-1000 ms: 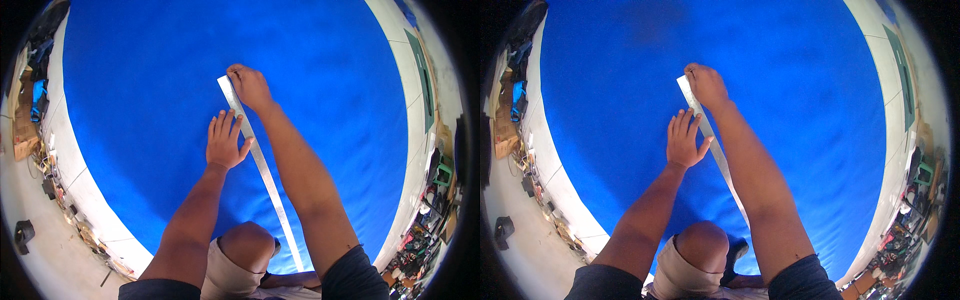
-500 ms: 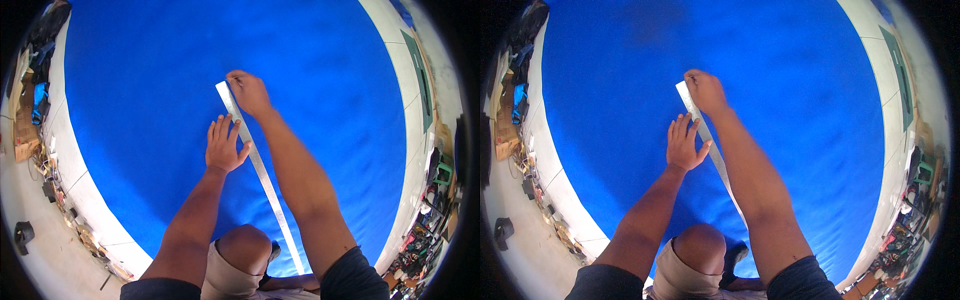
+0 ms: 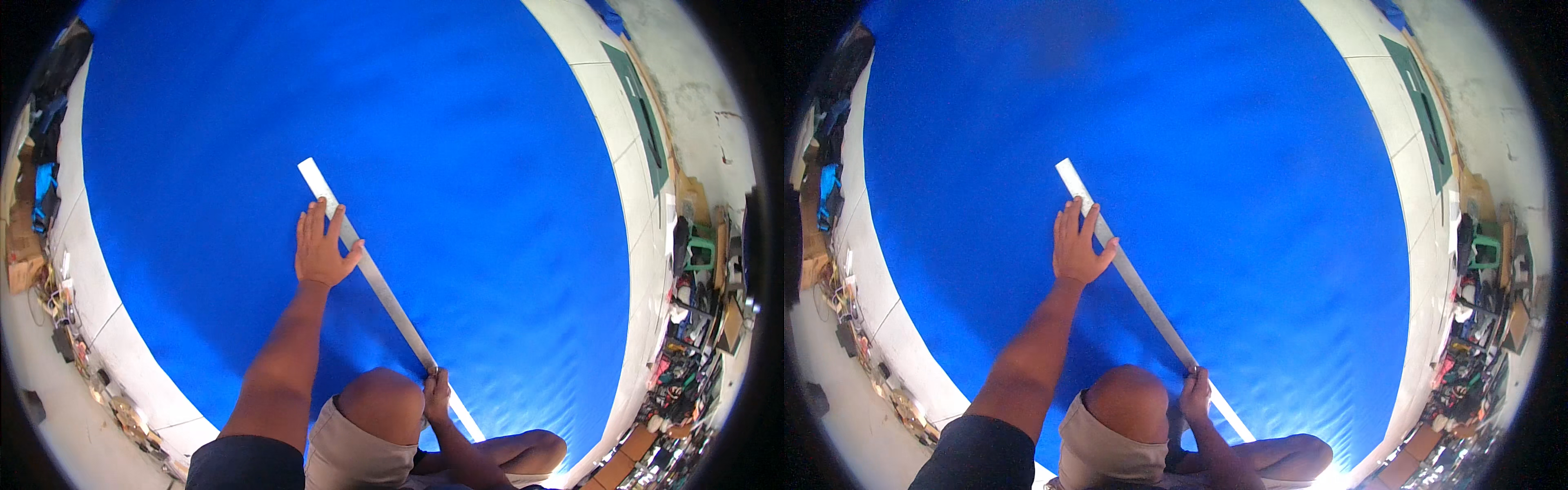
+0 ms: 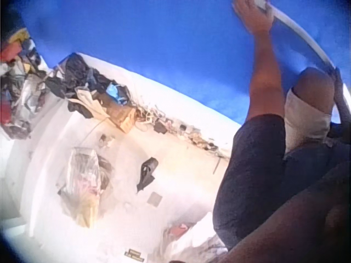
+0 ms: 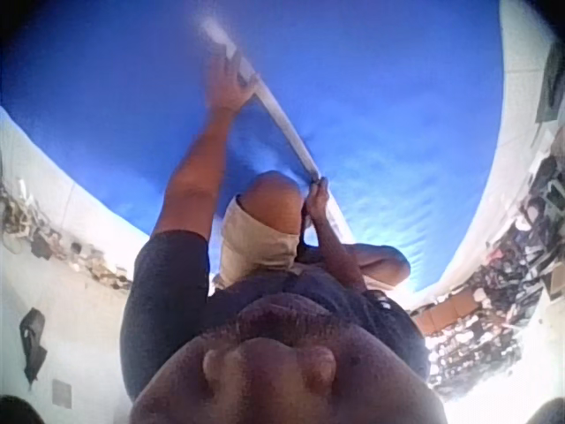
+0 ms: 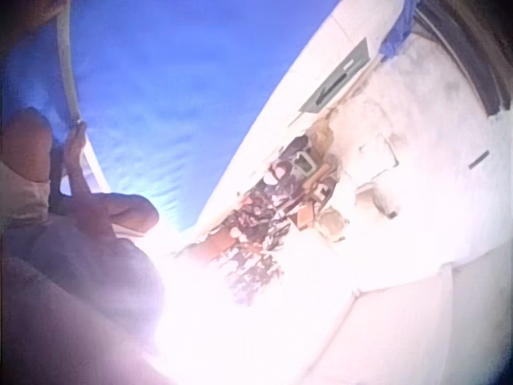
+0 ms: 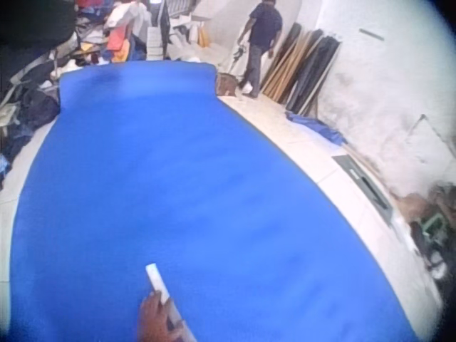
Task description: The person marks a blue textile sheet using a straightedge and a marking tool while kneeling on the floor.
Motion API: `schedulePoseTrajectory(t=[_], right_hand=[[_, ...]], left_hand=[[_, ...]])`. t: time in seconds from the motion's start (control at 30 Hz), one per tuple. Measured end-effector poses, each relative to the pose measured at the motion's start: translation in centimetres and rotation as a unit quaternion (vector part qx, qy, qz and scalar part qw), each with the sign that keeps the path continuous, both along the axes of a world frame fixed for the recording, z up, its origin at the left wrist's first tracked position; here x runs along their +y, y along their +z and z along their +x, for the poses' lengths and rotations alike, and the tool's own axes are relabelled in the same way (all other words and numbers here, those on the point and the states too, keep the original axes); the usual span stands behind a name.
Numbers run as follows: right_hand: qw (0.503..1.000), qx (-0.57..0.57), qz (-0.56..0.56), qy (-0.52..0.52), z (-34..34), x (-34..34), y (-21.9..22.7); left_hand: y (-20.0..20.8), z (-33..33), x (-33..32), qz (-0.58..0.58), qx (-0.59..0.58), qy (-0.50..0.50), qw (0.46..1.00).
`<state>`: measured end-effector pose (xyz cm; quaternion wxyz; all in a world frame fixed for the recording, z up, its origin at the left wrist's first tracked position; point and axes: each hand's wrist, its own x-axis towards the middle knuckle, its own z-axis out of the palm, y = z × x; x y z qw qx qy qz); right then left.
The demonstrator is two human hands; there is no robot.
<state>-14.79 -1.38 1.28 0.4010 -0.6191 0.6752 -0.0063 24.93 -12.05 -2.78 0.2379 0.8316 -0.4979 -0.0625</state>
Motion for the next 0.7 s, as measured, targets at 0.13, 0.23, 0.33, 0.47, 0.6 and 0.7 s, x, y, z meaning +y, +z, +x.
schedulePoseTrajectory(t=[0.13, 0.23, 0.33, 0.47, 0.6, 0.7], right_hand=[[0.983, -0.03, 0.043, -0.175, 0.3, 0.8, -0.2], [0.955, -0.105, 0.085, -0.263, -0.2, 1.0, -0.8], [0.99, -0.009, -0.01, -0.143, -0.1, 2.0, -3.1], [0.992, 0.042, 0.021, -0.119, 1.1, 0.1, 1.1], [0.991, 0.052, -0.003, -0.125, 0.1, -0.6, 0.0], [0.988, 0.093, -0.021, -0.121, 0.2, -3.0, 0.8]], left_hand=[[0.8, -0.5, -0.8, 0.0, -0.011, -0.009, 1.0], [0.8, -0.7, -1.3, -0.021, -0.025, -0.018, 0.999], [0.2, 0.4, -0.3, 0.007, -0.044, -0.016, 0.999], [-0.4, 0.0, -0.6, 0.013, -0.027, -0.03, 0.999], [1.8, -0.8, -1.1, 0.09, -0.056, -0.031, 0.994], [3.3, -1.1, -0.6, 0.137, -0.077, 0.004, 0.988]])
